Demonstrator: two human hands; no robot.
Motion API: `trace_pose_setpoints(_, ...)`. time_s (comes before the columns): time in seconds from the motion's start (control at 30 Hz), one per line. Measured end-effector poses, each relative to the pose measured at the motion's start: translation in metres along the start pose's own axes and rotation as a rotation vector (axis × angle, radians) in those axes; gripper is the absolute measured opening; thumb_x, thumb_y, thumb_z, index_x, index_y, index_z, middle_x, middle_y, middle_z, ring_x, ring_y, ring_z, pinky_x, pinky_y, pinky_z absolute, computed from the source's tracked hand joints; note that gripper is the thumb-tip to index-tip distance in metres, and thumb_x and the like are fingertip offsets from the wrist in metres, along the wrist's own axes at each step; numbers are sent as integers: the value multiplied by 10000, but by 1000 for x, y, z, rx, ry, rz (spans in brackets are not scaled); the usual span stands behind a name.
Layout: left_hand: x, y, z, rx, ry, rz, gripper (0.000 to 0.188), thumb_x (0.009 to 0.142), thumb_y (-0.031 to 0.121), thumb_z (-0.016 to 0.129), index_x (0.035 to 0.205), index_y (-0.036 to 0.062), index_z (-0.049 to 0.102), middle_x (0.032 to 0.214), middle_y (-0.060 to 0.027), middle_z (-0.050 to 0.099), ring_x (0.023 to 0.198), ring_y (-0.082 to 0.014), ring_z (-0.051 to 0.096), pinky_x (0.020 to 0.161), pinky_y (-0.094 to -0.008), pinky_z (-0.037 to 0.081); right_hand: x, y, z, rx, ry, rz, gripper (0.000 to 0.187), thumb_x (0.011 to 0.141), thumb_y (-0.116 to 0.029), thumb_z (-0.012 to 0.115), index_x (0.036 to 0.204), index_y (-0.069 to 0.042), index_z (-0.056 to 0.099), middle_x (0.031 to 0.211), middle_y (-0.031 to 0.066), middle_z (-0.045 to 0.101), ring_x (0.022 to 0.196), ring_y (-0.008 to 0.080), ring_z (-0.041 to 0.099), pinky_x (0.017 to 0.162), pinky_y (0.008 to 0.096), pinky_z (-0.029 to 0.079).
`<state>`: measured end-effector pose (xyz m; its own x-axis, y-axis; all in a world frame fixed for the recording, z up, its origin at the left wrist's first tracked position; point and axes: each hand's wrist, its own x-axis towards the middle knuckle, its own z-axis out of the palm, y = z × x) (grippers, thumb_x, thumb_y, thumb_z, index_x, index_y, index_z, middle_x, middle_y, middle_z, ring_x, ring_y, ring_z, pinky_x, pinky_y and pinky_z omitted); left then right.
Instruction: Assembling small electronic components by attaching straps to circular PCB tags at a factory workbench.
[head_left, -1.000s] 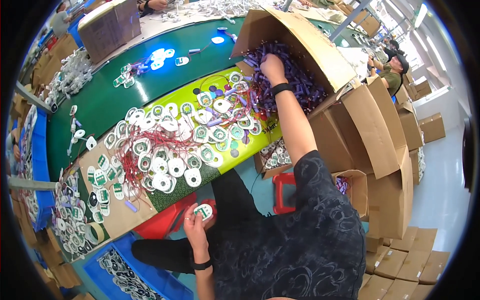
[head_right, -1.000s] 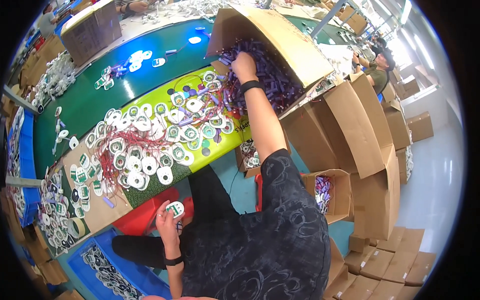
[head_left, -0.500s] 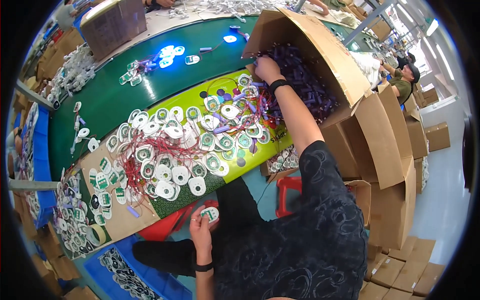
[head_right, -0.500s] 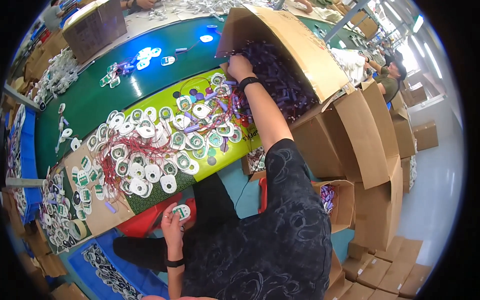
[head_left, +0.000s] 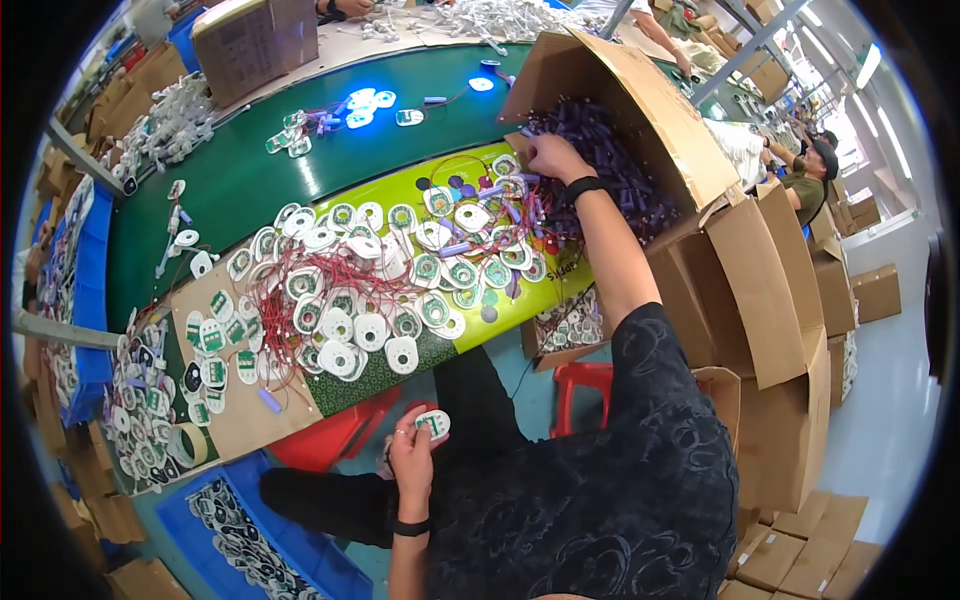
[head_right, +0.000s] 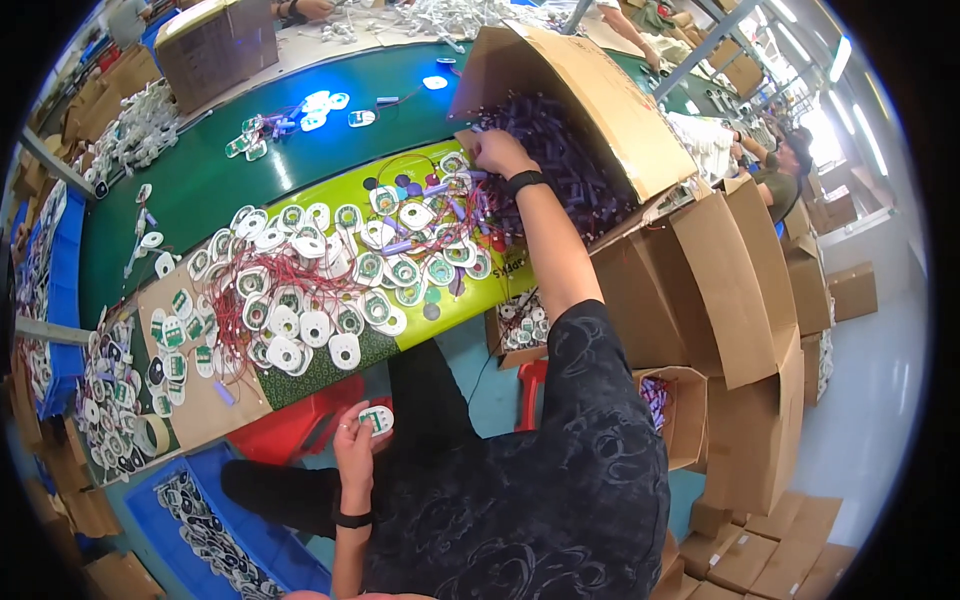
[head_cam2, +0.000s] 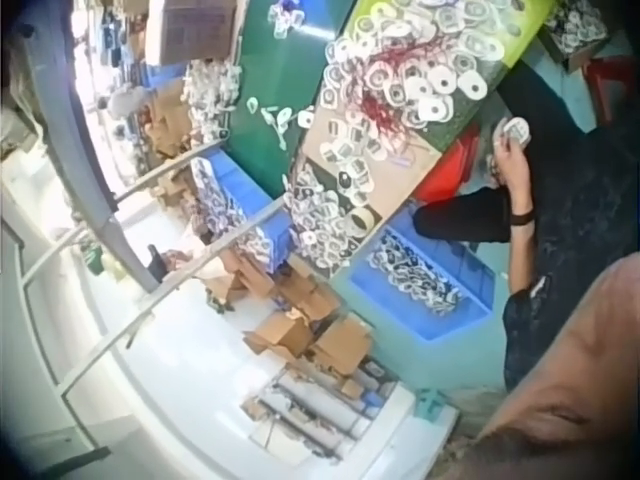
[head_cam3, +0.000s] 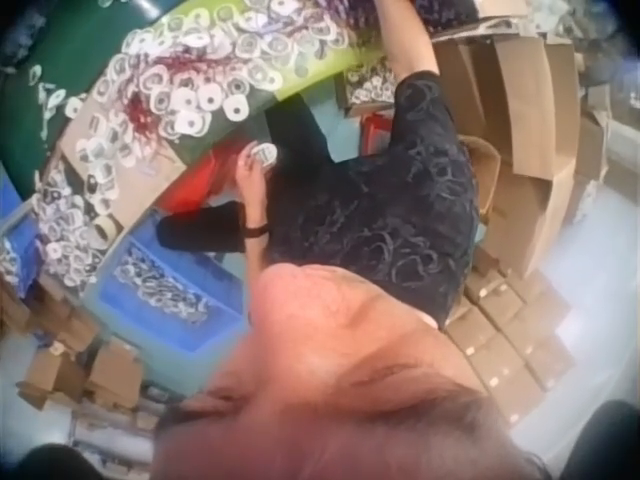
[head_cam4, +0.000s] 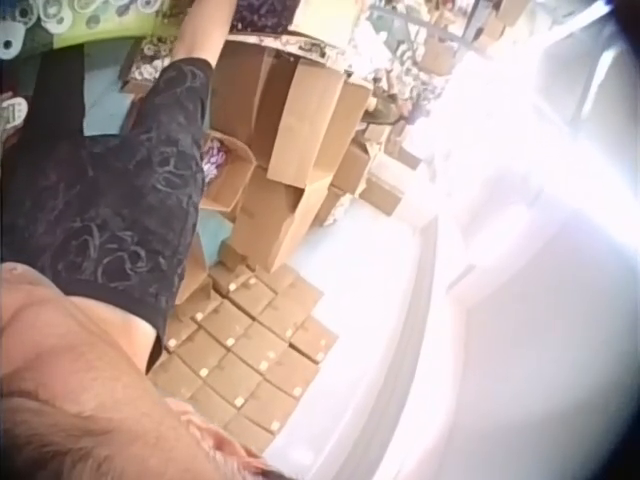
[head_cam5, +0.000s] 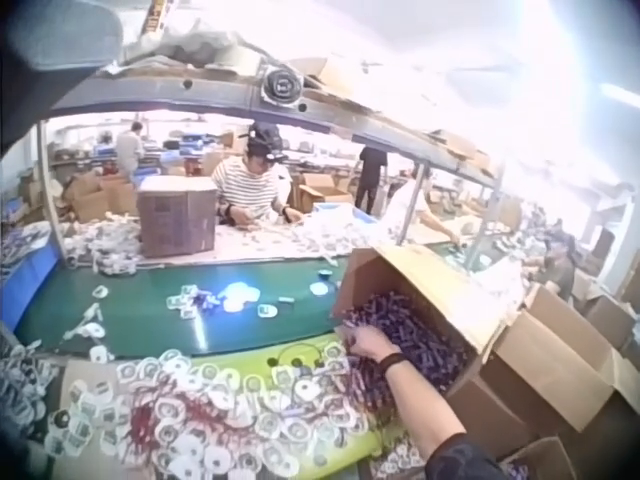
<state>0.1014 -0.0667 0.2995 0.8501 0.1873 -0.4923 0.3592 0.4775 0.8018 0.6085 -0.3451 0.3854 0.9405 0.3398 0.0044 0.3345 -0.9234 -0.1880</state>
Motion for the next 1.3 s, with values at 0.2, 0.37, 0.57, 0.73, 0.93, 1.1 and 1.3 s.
trace_pose_setpoints(0.2,-8,-6,4,16,-69,8,313,1004,8,478,1311,-48,504,1210,-143,618,1053,-207,645,814,-342,618,-10,20,0,-9,219,-11,154,723,-55,637,853,-27,714,861,187,707,836,366,678,762,441,539)
trace_pose_setpoints(0.37,-11,-14,-1,4,-50,18,314,1004,6,477,1312,-50,503,1213,-140,614,1051,-210,646,820,-340,617,2,14,-1,307,248,161,218,746,-121,664,933,-62,759,969,221,709,951,378,684,850,454,539)
trace_pose_setpoints(0.57,-10,-6,1,-4,-16,-12,325,1009,17,480,1328,-47,495,1187,-157,633,1039,-213,658,822,-342,618,5,17,-38,13,357,295,229,733,-95,624,907,-72,771,951,210,717,935,373,693,853,438,545)
trace_pose_setpoints(0.73,-5,-7,0,2,4,-27,327,1009,20,482,1329,-49,493,1192,-169,635,1051,-214,657,819,-342,618,-27,34,-56,-189,161,349,221,726,-77,626,898,-77,765,946,193,721,914,368,697,830,428,550)
trace_pose_setpoints(0.93,-3,-18,7,8,-65,-44,324,1009,19,485,1324,-52,497,1173,-152,631,1036,-205,651,817,-335,616,-35,13,-19,-287,298,-83,182,793,-152,650,928,-145,772,1062,106,702,1080,337,599,932,453,462)
trace_pose_setpoints(1.1,-9,-21,5,19,-61,12,317,1004,19,487,1314,-46,501,1157,-150,637,1004,-208,665,807,-337,618,-41,-9,-12,-440,222,38,192,854,-244,654,994,-197,776,1088,85,695,1109,335,567,953,470,431)
trace_pose_setpoints(1.3,-12,-9,6,-43,-17,11,314,998,21,482,1307,-35,503,1120,-142,648,965,-206,681,787,-327,615,-69,-15,-76,227,600,16,262,834,-197,706,1069,-84,724,974,201,703,904,371,680,801,426,532)
